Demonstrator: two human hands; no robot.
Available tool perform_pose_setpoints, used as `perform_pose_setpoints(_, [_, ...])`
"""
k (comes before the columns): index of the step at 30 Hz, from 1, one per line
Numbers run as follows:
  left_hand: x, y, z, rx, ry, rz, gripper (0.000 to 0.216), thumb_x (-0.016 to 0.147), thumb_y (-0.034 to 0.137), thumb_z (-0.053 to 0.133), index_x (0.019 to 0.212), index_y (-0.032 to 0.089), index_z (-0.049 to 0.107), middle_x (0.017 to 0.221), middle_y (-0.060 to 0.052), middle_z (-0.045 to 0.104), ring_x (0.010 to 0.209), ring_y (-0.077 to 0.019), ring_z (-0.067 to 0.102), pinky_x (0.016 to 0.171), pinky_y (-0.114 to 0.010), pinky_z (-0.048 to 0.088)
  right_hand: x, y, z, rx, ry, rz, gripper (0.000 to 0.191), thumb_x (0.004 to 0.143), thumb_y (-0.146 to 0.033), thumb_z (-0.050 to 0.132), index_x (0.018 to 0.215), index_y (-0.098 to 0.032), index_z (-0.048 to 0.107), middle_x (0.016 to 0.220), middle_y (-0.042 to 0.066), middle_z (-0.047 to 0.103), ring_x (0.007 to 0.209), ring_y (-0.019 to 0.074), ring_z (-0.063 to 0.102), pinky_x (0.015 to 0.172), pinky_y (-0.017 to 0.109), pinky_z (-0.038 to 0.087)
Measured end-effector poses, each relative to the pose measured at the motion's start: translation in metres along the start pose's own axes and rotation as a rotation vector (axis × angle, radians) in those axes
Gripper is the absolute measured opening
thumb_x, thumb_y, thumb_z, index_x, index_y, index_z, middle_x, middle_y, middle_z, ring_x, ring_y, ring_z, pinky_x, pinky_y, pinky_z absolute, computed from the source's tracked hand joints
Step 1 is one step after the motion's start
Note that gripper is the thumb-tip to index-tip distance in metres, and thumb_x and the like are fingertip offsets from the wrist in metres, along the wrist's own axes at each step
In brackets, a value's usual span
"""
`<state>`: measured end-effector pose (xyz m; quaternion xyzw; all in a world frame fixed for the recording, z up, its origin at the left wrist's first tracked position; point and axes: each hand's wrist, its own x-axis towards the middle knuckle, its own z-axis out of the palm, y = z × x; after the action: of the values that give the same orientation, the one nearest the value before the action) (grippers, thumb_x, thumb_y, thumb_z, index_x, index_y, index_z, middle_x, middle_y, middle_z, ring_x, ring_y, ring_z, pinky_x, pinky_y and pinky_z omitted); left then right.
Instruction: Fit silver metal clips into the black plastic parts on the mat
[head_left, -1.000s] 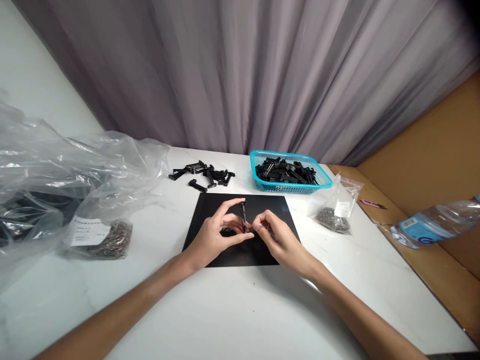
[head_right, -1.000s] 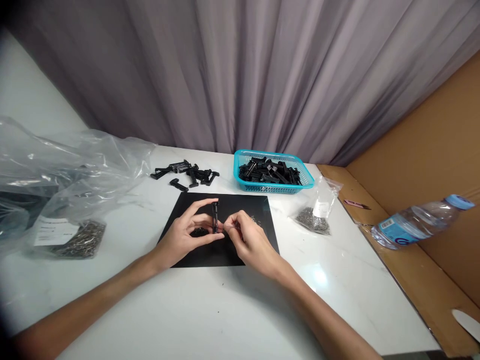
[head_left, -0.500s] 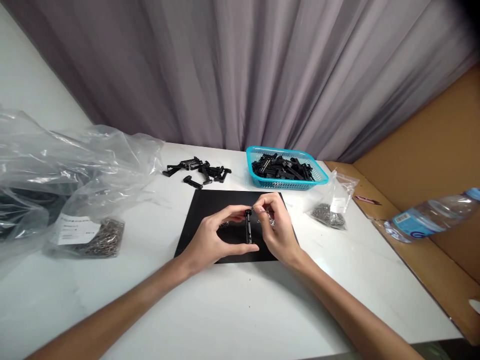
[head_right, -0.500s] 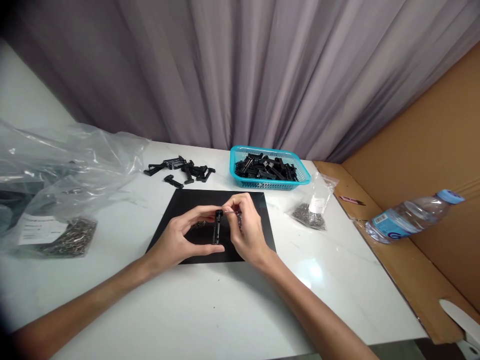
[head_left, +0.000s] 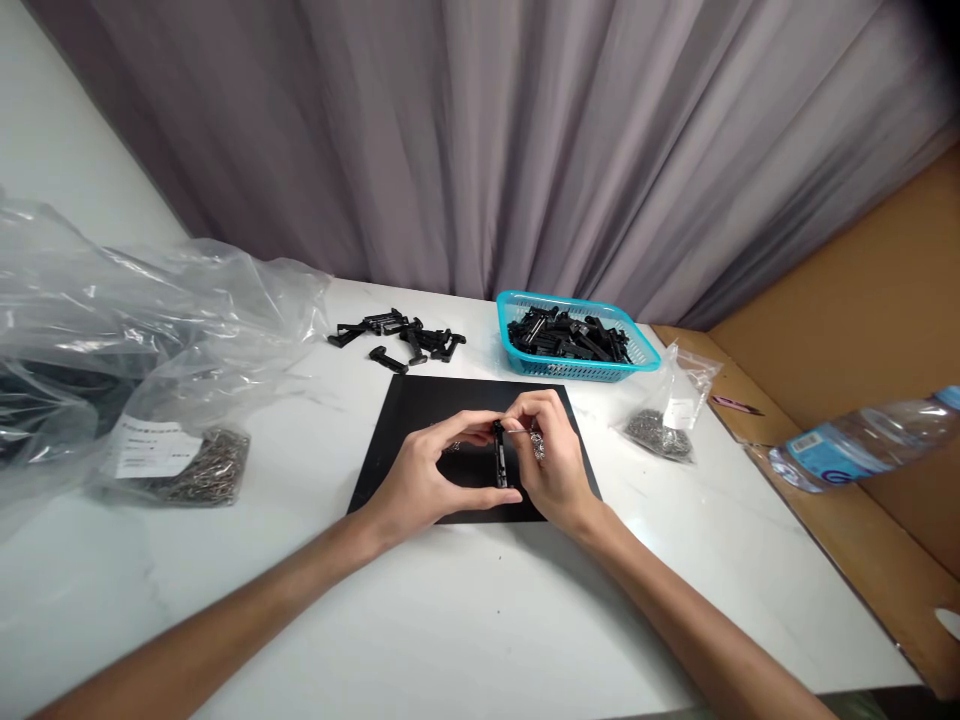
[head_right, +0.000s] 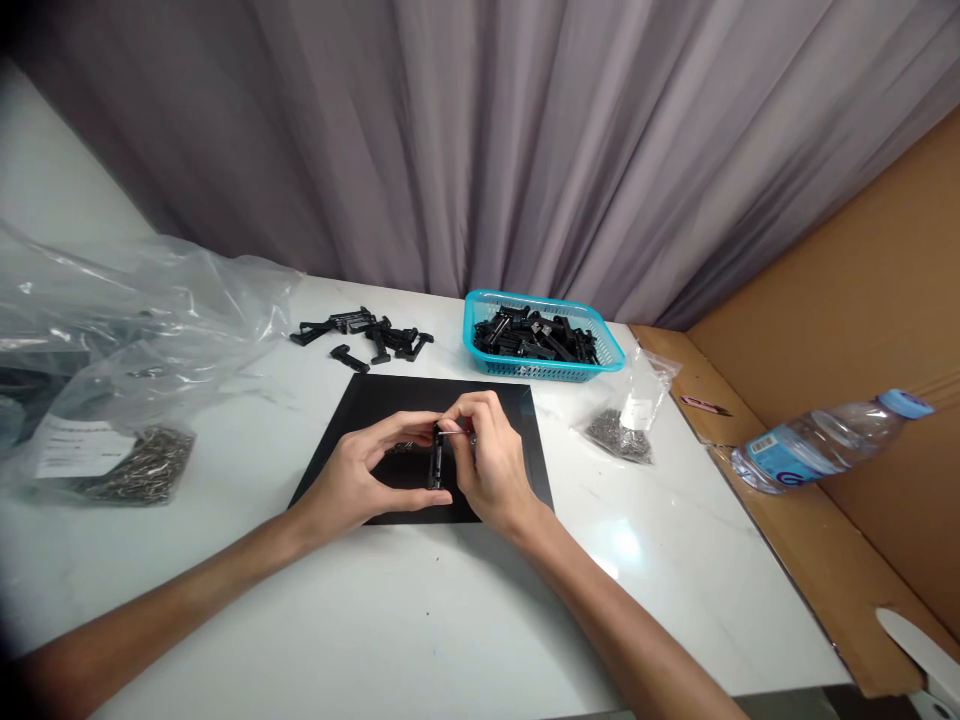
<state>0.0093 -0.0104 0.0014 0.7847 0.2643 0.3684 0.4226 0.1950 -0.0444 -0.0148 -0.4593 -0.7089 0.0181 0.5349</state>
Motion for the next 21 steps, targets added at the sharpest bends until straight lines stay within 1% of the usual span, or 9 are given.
perform_pose_setpoints(6, [0.0002, 0.0012, 0.0002, 0.006, 0.019, 0.001, 0.069, 0.069, 0.035, 0.095, 0.13, 0.025, 0.065, 0.118, -0.002, 0.076, 0.108, -0.0216, 0.073, 0.102, -0.037, 0.06, -0.002, 0.0033, 0.0012, -0.163, 0.022, -0.122, 0.008, 0.105, -0.015, 0.049, 0.107, -0.022, 0.052, 0.1, 0.007, 0.06, 0.082, 0.0164, 0.063, 0.066, 0.029, 0.055])
perform_pose_setpoints(12, [0.0, 0.0003, 0.0007, -0.013, 0.019, 0.004, 0.066, 0.07, 0.034, 0.094, 0.128, 0.026, 0.065, 0.117, -0.001, 0.076, 0.107, -0.0202, 0.073, 0.102, -0.036, 0.06, -0.0018, 0.0061, 0.0007, -0.299, 0.05, -0.217, 0.007, 0.106, -0.017, 0.051, 0.11, -0.021, 0.054, 0.1, 0.008, 0.065, 0.079, 0.0167, 0.067, 0.064, 0.028, 0.056])
perform_pose_setpoints(16, [-0.0005, 0.0002, 0.0002, -0.002, 0.035, -0.012, 0.066, 0.069, 0.034, 0.095, 0.128, 0.025, 0.066, 0.115, -0.002, 0.077, 0.105, -0.021, 0.073, 0.1, -0.037, 0.061, -0.0031, 0.0065, -0.0026, -0.276, 0.026, -0.247, 0.012, 0.104, -0.016, 0.053, 0.114, -0.022, 0.059, 0.101, 0.008, 0.069, 0.082, 0.0172, 0.07, 0.068, 0.029, 0.058])
perform_pose_setpoints(21, [-0.0011, -0.0026, 0.001, 0.036, 0.06, -0.031, 0.07, 0.067, 0.037, 0.096, 0.129, 0.023, 0.066, 0.114, -0.003, 0.077, 0.102, -0.0215, 0.073, 0.099, -0.038, 0.062, -0.0047, 0.0027, -0.0055, -0.172, 0.036, -0.177, 0.014, 0.101, -0.015, 0.061, 0.109, -0.023, 0.068, 0.099, 0.007, 0.072, 0.085, 0.0189, 0.072, 0.071, 0.033, 0.061])
